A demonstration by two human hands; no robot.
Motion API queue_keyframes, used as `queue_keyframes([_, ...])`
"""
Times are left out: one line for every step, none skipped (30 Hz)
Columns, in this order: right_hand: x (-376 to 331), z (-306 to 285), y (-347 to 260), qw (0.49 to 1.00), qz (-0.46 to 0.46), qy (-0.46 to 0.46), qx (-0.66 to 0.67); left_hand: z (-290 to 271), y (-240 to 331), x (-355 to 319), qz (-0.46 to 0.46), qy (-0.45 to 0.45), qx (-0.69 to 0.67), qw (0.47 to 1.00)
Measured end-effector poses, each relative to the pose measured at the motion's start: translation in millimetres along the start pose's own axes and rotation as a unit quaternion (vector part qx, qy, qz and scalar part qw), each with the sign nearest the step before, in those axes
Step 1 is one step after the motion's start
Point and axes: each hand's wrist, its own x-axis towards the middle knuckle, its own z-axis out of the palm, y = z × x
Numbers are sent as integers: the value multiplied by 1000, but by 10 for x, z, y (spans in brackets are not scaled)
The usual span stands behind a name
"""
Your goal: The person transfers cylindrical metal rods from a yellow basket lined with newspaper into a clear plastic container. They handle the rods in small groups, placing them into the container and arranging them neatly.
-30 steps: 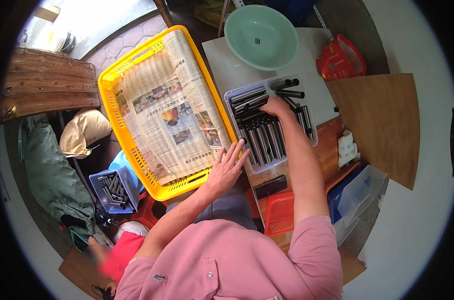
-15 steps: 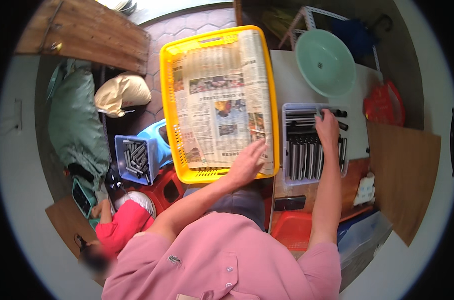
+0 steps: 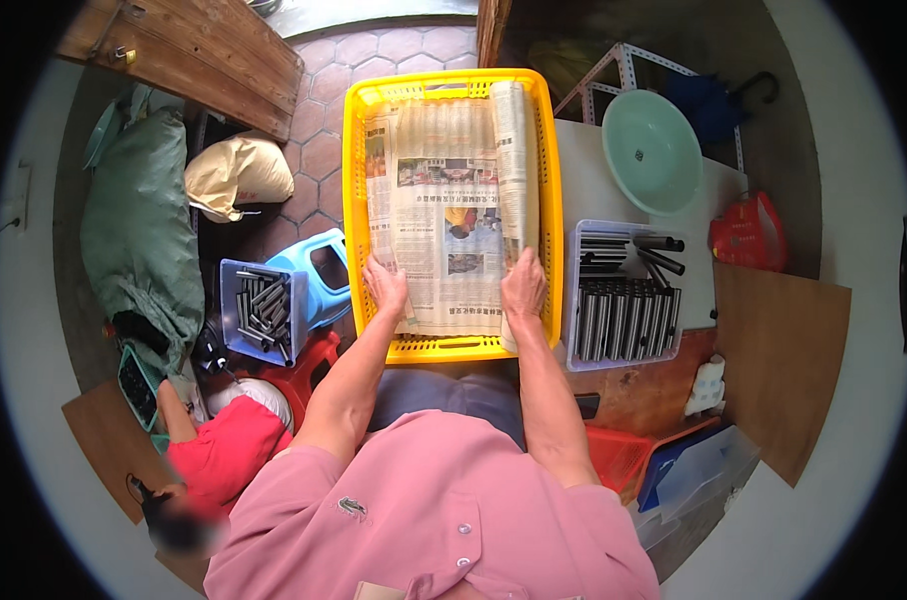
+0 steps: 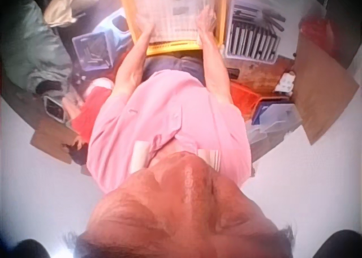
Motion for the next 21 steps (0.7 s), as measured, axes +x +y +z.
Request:
queue_keyframes([-37, -25, -68, 998, -45, -34, 1, -22, 14, 40, -13, 15, -32, 999])
queue_keyframes([-75, -61, -125, 994, -91, -69, 2, -73, 6, 78, -35, -60, -57, 996])
queue_keyframes([-126, -91, -203, 986, -135, -103, 3, -142, 43, 106, -59, -133, -79, 986])
queue_keyframes([-179, -67, -304, 978, -127, -161, 27, -155, 109, 35, -25, -122, -17, 992])
queue_keyframes([-240, -33, -418, 967, -120, -219, 52, -153, 159, -46, 9, -109, 44, 993])
queue_keyframes([-338, 53, -460, 960, -104, -234, 111, -146, 184, -131, 43, -62, 46, 996])
queue_keyframes([-406, 88, -548, 959, -138, -211, 131, -127, 143, -114, 17, -51, -26, 998])
queue_keyframes([-451, 89, -588, 970, -155, -147, 118, -63, 92, -71, -10, -40, -98, 994])
queue_keyframes([-455, 65, -639, 977, -169, -82, 104, 21, 21, -7, -36, -31, -168, 985])
queue_keyframes([-403, 80, -615, 986, -102, -81, 104, -24, -67, 13, -10, -83, -284, 955])
queue_keyframes([-340, 134, -566, 991, -35, -80, 104, -15, -100, 52, 5, -82, -259, 962])
queue_keyframes([-359, 349, -434, 996, 37, -32, 78, -30, -61, 27, 20, -89, -228, 969])
queue_keyframes([-378, 415, -384, 992, 71, -63, 83, -81, -5, -4, 37, -93, -198, 975])
queue_keyframes([-397, 467, -319, 986, 105, -93, 89, -128, 56, -38, 54, -98, -169, 979])
queue_keyframes([-389, 444, -349, 979, 132, -125, 96, -177, 105, -58, 69, -97, -142, 983])
queue_keyframes([-400, 394, -422, 969, 159, -126, 139, -224, 159, -73, 84, -97, -115, 985])
queue_keyframes([-365, 422, -446, 955, 170, -180, 161, -261, 205, -74, 100, -96, -87, 986])
queue_keyframes([-314, 454, -430, 937, 184, -234, 182, -168, 150, -48, 120, -47, -70, 989])
queue_keyframes([-277, 398, -489, 915, 195, -289, 202, -122, 33, 46, 84, -85, -95, 988])
queue_keyframes([-271, 362, -581, 935, 124, -304, 133, -120, -88, 191, 48, -123, -119, 984])
queue_keyframes([-282, 393, -625, 957, 56, -274, 81, -69, -126, 277, 13, -166, -139, 976])
